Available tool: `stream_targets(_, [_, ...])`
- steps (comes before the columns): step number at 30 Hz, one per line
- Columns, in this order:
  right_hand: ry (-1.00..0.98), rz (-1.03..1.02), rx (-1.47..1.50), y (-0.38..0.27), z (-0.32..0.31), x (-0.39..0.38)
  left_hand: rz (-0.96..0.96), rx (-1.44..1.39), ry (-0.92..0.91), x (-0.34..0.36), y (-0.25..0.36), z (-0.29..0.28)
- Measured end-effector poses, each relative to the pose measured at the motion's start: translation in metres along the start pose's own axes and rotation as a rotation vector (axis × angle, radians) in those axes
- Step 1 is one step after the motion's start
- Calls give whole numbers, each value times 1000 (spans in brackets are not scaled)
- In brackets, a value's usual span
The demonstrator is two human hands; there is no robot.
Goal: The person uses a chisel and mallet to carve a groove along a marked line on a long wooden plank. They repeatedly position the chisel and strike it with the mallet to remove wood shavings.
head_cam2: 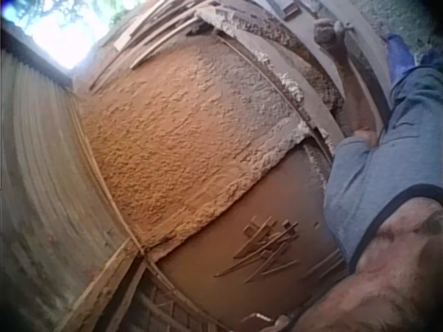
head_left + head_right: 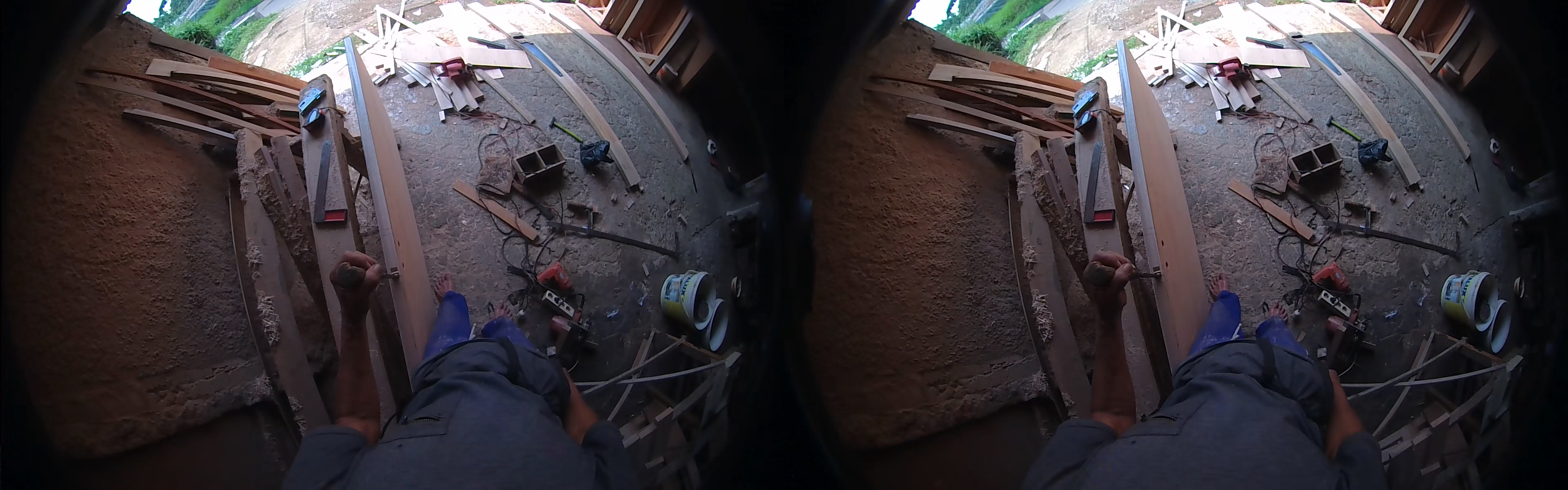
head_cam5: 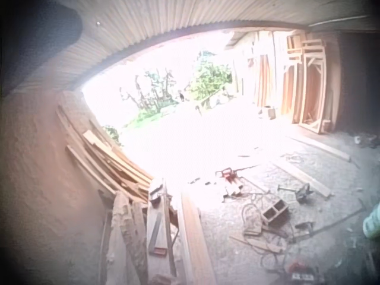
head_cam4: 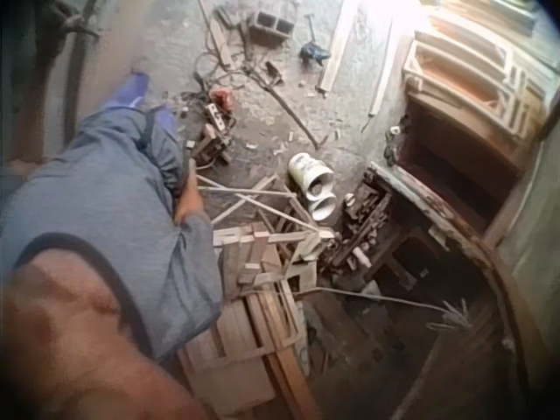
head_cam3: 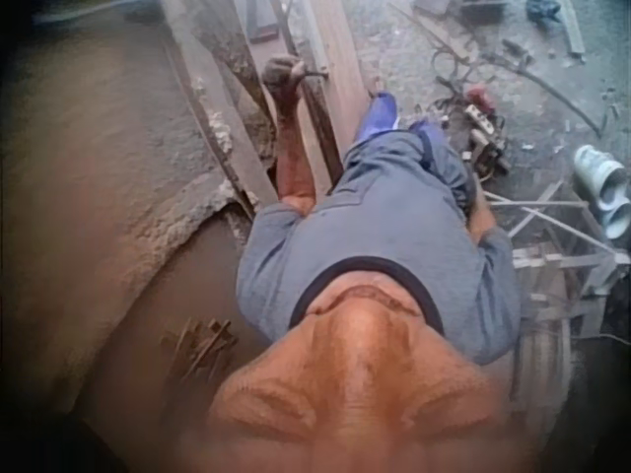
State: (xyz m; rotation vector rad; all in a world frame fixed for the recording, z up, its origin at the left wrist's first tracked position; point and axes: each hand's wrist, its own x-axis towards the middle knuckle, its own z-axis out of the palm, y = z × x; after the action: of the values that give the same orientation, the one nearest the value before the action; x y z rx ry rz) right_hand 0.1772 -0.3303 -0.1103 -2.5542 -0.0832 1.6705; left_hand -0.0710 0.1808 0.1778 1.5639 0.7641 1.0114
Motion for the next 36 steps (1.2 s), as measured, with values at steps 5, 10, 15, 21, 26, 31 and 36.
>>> stream_targets(5, [16, -23, -10, -4, 5, 15, 24, -77, 8, 1, -6, 13])
stream_targets(10, [66, -112, -66, 9, 16, 66, 86, -117, 62, 1, -15, 2])
stream_targets(15, [198, -195, -129, -31, -2, 47, 36, -179, 102, -1, -15, -8])
stream_targets(21, [24, 102, 201, -74, -42, -14, 75, -52, -24, -1, -11, 0])
stream_targets(26, [74, 52, 81, -49, -39, -19, 18, 67, -55, 3, 5, 40])
stream_targets(31, [3, 58, -192, -12, -19, 24, 136, -463, 244, 20, 40, 5])
stream_targets(36, [-6, -16, -230, 14, -1, 80, 209, 31, -9, 51, 63, 21])
